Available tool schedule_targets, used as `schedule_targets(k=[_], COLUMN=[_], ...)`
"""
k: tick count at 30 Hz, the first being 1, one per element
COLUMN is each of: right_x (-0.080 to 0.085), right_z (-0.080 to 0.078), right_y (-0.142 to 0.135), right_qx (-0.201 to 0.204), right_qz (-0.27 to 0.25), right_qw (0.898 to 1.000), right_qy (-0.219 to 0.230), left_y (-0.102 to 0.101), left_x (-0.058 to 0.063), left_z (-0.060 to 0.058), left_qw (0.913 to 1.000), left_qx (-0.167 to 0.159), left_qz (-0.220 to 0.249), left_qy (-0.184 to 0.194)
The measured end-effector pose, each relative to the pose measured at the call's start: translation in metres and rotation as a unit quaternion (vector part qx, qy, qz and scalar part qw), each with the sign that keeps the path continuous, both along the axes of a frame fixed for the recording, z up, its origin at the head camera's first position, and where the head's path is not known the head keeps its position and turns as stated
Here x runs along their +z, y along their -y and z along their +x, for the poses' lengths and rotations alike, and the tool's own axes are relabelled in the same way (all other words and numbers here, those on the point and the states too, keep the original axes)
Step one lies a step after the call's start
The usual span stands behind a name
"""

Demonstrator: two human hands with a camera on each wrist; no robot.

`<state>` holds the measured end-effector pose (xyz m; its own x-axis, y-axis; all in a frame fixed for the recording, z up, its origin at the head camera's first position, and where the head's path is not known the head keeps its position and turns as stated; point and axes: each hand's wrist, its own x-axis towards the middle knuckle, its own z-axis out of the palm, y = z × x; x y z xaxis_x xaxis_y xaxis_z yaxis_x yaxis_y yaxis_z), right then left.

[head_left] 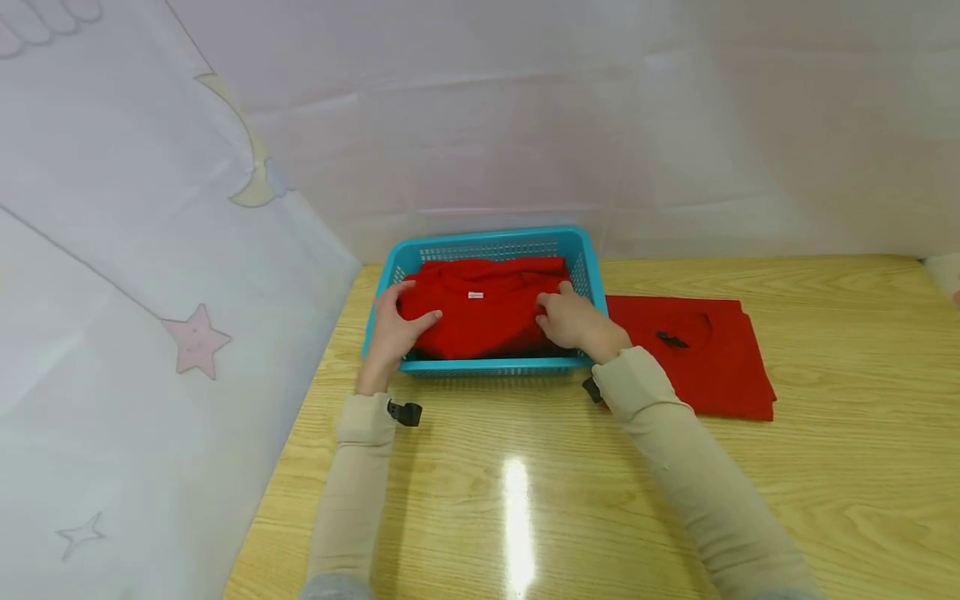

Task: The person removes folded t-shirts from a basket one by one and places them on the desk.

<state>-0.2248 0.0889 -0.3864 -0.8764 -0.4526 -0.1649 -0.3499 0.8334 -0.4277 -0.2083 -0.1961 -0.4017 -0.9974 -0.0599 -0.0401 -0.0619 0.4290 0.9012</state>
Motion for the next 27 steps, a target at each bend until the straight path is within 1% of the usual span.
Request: schedule_targets(k=[1, 2, 4, 6, 8, 10, 12, 15, 18, 20, 21, 22, 24, 25, 27], right_x=[0.001, 0.001, 0.002, 0.004, 0.004, 0.004, 0.004, 0.003, 0.002, 0.001, 0.001, 0.002, 0.002, 0.003, 0.004], right_z=[0.0, 0.001, 0.003, 0.005, 0.007, 0.008, 0.007, 0.004, 0.0, -0.002, -0.003, -0.004, -0.005, -0.006, -0.006], right_y=[0.0, 0.001, 0.002, 0.004, 0.006, 0.007, 0.008, 0.007, 0.004, 0.0, -0.001, -0.003, -0.006, -0.008, -0.011], right_qx=[-0.01, -0.019, -0.039, -0.059, -0.077, -0.095, -0.107, -0.112, -0.108, -0.105, -0.103, -0.102, -0.104, -0.108, -0.118], right_qz=[-0.006, -0.01, -0.014, -0.011, 0.0, 0.012, 0.01, -0.024, -0.075, -0.103, -0.113, -0.123, -0.146, -0.16, -0.192], right_qw=[1.0, 1.0, 0.998, 0.996, 0.993, 0.991, 0.99, 0.99, 0.991, 0.989, 0.988, 0.987, 0.982, 0.977, 0.964], right_qy=[-0.01, -0.023, -0.05, -0.073, -0.09, -0.095, -0.096, -0.078, -0.039, -0.009, 0.004, 0.02, 0.061, 0.087, 0.139], left_y=[0.001, 0.003, 0.006, 0.009, 0.011, 0.012, 0.013, 0.013, 0.011, 0.01, 0.01, 0.009, 0.009, 0.008, 0.008], left_x=[0.0, -0.004, -0.002, 0.0, 0.003, 0.006, 0.008, 0.011, 0.015, 0.016, 0.017, 0.018, 0.019, 0.019, 0.019], left_z=[0.0, -0.002, -0.002, -0.001, 0.0, 0.001, 0.001, 0.0, -0.001, -0.001, -0.001, 0.0, 0.001, 0.001, 0.001], left_qw=[0.9995, 0.9975, 0.9896, 0.977, 0.9629, 0.95, 0.9392, 0.9253, 0.9137, 0.9073, 0.906, 0.9067, 0.9107, 0.9172, 0.9303], left_qx=[-0.018, -0.037, -0.079, -0.112, -0.134, -0.154, -0.168, -0.186, -0.182, -0.172, -0.162, -0.151, -0.127, -0.113, -0.089], left_qz=[-0.027, -0.06, -0.12, -0.18, -0.232, -0.267, -0.293, -0.324, -0.359, -0.38, -0.388, -0.391, -0.392, -0.381, -0.355], left_qy=[0.007, 0.007, 0.016, 0.026, 0.035, 0.049, 0.059, 0.066, 0.059, 0.052, 0.048, 0.043, 0.028, 0.022, 0.014])
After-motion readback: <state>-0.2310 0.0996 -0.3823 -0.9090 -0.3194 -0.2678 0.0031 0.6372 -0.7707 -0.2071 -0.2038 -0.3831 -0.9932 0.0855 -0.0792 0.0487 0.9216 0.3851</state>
